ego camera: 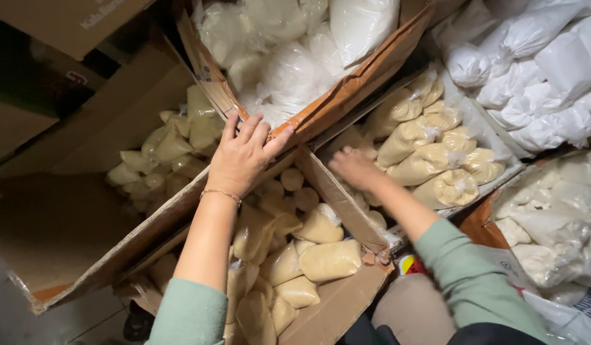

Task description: The person sits on the floor and sorts individually wrapped dough packets from one cardboard box into another. They repeatedly pick up packets, inspect them, and place them into a second box, occasionally adjusting the arrangement.

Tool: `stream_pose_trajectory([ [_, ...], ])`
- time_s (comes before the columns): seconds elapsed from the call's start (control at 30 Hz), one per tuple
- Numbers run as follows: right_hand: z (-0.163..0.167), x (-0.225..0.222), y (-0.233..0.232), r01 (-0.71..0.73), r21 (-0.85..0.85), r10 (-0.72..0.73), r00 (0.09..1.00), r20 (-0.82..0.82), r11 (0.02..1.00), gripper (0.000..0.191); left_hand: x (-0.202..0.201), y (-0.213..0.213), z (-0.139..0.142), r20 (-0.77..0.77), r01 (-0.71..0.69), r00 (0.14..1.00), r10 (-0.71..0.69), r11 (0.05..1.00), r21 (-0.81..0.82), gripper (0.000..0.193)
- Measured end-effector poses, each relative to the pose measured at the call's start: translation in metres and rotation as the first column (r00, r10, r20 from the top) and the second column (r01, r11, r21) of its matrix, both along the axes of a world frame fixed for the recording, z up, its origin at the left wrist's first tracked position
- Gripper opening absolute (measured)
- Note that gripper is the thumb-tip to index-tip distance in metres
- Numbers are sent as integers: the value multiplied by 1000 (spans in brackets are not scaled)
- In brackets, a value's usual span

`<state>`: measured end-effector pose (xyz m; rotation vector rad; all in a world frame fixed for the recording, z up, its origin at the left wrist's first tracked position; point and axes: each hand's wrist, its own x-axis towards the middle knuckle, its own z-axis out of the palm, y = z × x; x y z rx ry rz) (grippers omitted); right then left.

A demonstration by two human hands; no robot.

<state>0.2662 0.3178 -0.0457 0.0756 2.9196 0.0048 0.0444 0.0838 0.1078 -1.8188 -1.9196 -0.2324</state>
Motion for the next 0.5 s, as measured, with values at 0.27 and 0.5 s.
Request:
stream_pose_trajectory([
  [0.27,-48,-13,-32,247,101,-248,969,-4,964,23,-3,4,-2,-7,11,1000,-11,1000,-10,52],
  [0.5,-34,-6,-22,189,-43,-194,961,-200,981,18,-3,3,0,9,22,1000,-22,1000,-7,51],
])
